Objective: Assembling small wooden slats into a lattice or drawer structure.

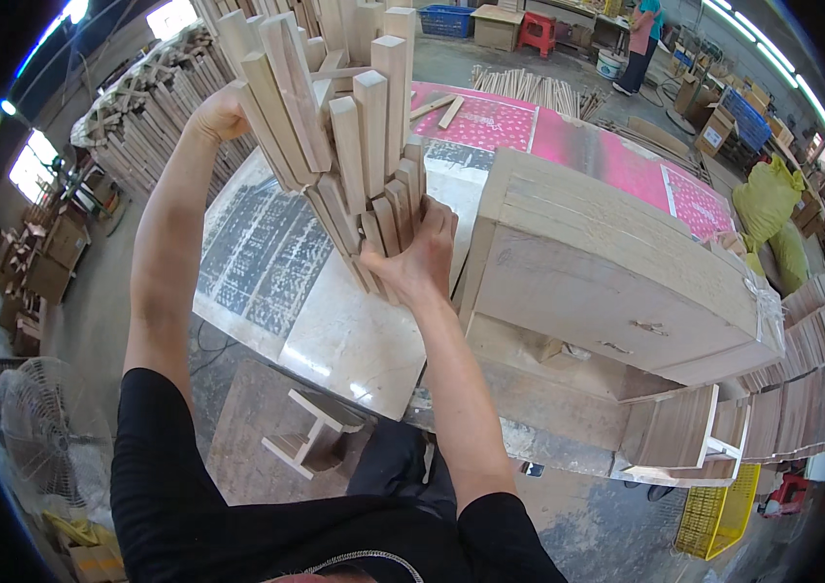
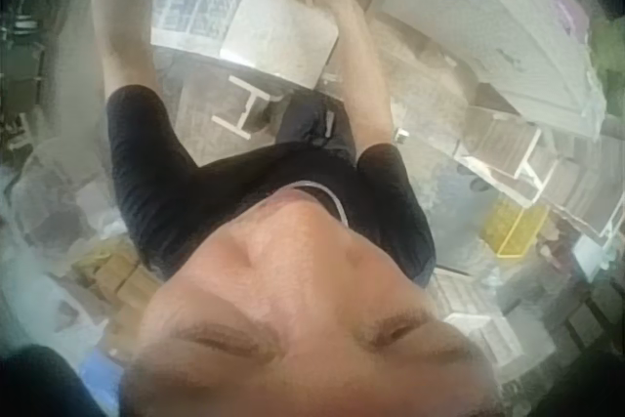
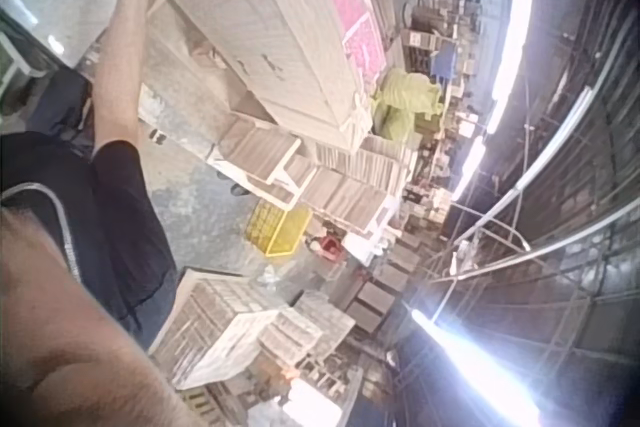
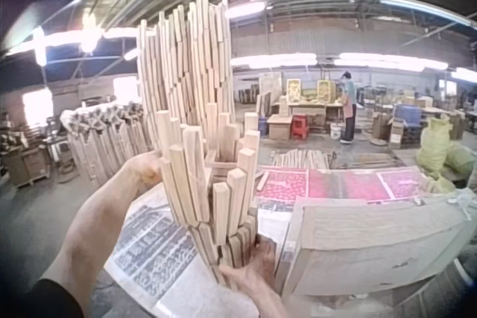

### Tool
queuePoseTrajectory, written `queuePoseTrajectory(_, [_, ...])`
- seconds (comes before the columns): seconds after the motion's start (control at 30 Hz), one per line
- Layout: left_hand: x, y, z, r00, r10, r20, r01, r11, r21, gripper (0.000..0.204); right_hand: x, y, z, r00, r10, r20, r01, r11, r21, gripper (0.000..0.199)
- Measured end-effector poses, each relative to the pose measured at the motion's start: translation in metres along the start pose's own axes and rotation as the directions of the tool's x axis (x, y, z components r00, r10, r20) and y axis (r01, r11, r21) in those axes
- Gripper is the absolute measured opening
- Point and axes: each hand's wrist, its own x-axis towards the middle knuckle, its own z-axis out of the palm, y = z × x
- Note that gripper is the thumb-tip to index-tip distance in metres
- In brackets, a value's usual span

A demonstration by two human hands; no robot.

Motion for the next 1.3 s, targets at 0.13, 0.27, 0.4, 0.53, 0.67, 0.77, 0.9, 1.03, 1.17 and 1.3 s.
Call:
queuePoseTrajectory(0.13, [-0.013,-0.011,0.006,1.000,0.027,0.015,-0.027,1.000,0.000,0.079,-0.002,-0.001,-0.001,1.000,-0.020,0.009,0.021,0.999,-0.038,0.090])
queuePoseTrajectory(0.27, [-0.011,-0.018,0.022,0.993,0.121,-0.013,-0.121,0.987,-0.107,0.073,0.000,0.006,0.002,0.997,-0.040,-0.062,0.036,0.998,-0.060,0.089])
queuePoseTrajectory(0.4, [-0.014,-0.017,0.019,0.994,0.110,0.010,-0.108,0.987,-0.122,0.069,0.004,0.007,0.005,0.999,-0.032,-0.017,0.030,0.998,-0.061,0.094])
queuePoseTrajectory(0.53, [-0.006,-0.017,0.034,0.981,0.196,0.004,-0.192,0.967,-0.170,0.070,0.004,0.020,0.011,0.996,-0.050,-0.073,0.048,0.999,-0.020,0.089])
queuePoseTrajectory(0.67, [0.009,-0.024,0.019,0.970,0.210,0.121,-0.189,0.968,-0.163,0.071,0.006,0.007,0.014,0.996,-0.042,-0.073,0.046,0.998,0.053,0.088])
queuePoseTrajectory(0.77, [0.009,-0.033,0.032,0.947,0.312,0.071,-0.291,0.932,-0.214,0.064,0.006,0.013,0.012,0.997,-0.050,-0.052,0.052,0.998,0.040,0.090])
queuePoseTrajectory(0.9, [0.011,-0.053,0.039,0.947,0.320,-0.020,-0.291,0.834,-0.468,0.050,0.001,0.013,0.012,0.999,-0.038,-0.037,0.040,0.998,0.057,0.094])
queuePoseTrajectory(1.03, [0.011,-0.061,0.043,0.932,0.360,-0.045,-0.328,0.780,-0.533,0.041,0.005,0.021,0.011,0.998,-0.055,-0.022,0.056,0.994,0.089,0.095])
queuePoseTrajectory(1.17, [0.029,-0.058,0.047,0.953,0.304,-0.009,-0.271,0.834,-0.481,0.040,0.003,0.022,0.012,0.999,-0.038,-0.014,0.039,0.993,0.109,0.096])
queuePoseTrajectory(1.3, [0.031,-0.063,0.048,0.957,0.289,-0.030,-0.264,0.820,-0.507,0.039,0.006,0.020,0.013,0.999,-0.030,-0.025,0.033,0.991,0.130,0.098])
